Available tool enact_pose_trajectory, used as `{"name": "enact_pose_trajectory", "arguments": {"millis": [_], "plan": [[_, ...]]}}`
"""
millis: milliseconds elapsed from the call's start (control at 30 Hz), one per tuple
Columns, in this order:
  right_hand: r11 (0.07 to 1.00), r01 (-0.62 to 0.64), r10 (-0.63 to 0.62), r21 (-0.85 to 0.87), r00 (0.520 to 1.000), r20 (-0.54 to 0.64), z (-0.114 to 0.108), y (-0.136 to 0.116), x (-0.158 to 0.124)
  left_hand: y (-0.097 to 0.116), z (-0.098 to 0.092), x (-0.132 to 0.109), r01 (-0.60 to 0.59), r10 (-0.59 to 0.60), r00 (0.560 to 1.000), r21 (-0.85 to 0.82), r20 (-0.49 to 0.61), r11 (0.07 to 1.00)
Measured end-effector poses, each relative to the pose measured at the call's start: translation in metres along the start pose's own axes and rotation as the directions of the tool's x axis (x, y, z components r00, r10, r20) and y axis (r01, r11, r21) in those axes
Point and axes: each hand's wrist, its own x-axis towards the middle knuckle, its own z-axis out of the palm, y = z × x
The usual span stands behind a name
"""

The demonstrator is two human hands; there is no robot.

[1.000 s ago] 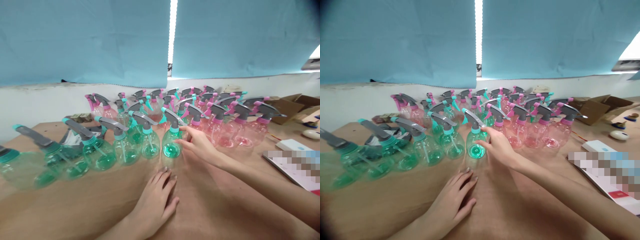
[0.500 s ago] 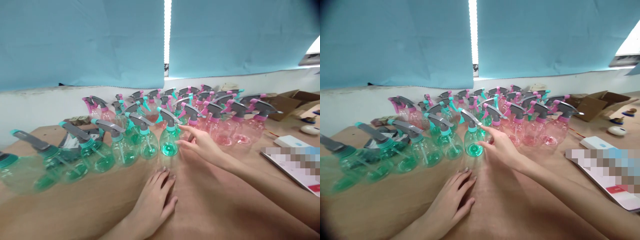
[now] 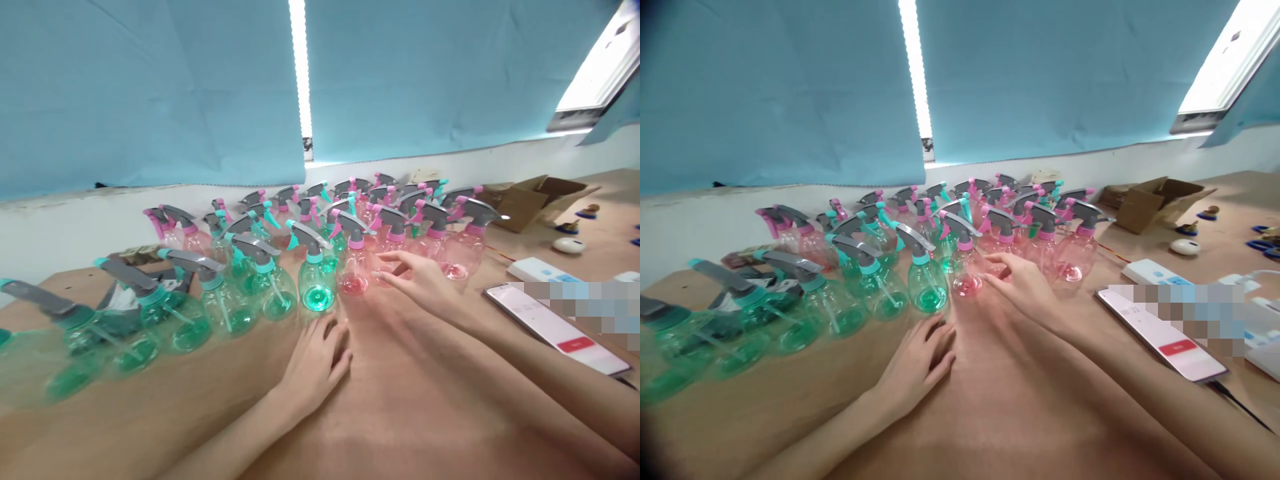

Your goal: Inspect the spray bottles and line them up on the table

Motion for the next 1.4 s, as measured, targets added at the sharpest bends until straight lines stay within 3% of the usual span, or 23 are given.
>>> {"name": "enact_pose_trajectory", "arguments": {"millis": [433,667,900,1067,1167,1233,1400], "plan": [[0.999,0.052,-0.052,-0.002,0.999,0.005,0.036,-0.001,0.028,-0.001,0.002,0.003,0.058,-0.058,0.998,0.028,0.014,0.998],[0.999,0.04,-0.041,0.032,0.999,0.015,0.042,0.0,0.032,-0.002,0.001,0.003,0.039,-0.039,0.999,0.039,0.008,0.998],[0.999,-0.001,0.003,-0.043,0.999,0.037,0.03,-0.005,0.012,0.0,-0.001,0.005,-0.009,0.009,1.0,0.002,-0.014,1.0],[0.992,0.032,-0.021,-0.12,0.996,0.088,0.002,-0.021,-0.027,0.003,-0.003,-0.002,-0.026,0.025,0.999,-0.005,-0.042,1.0],[0.975,0.074,-0.07,-0.21,0.997,0.022,-0.016,-0.025,-0.045,0.005,-0.004,-0.01,-0.036,0.036,0.998,-0.004,-0.055,0.999],[0.985,0.082,-0.084,-0.15,0.996,-0.006,-0.021,-0.023,-0.047,0.008,-0.005,-0.014,-0.046,0.046,0.997,-0.005,-0.065,0.999],[0.952,0.068,-0.094,0.298,0.993,0.074,-0.013,-0.017,-0.03,0.015,-0.004,-0.019,-0.052,0.051,0.996,-0.004,-0.072,0.999]]}}
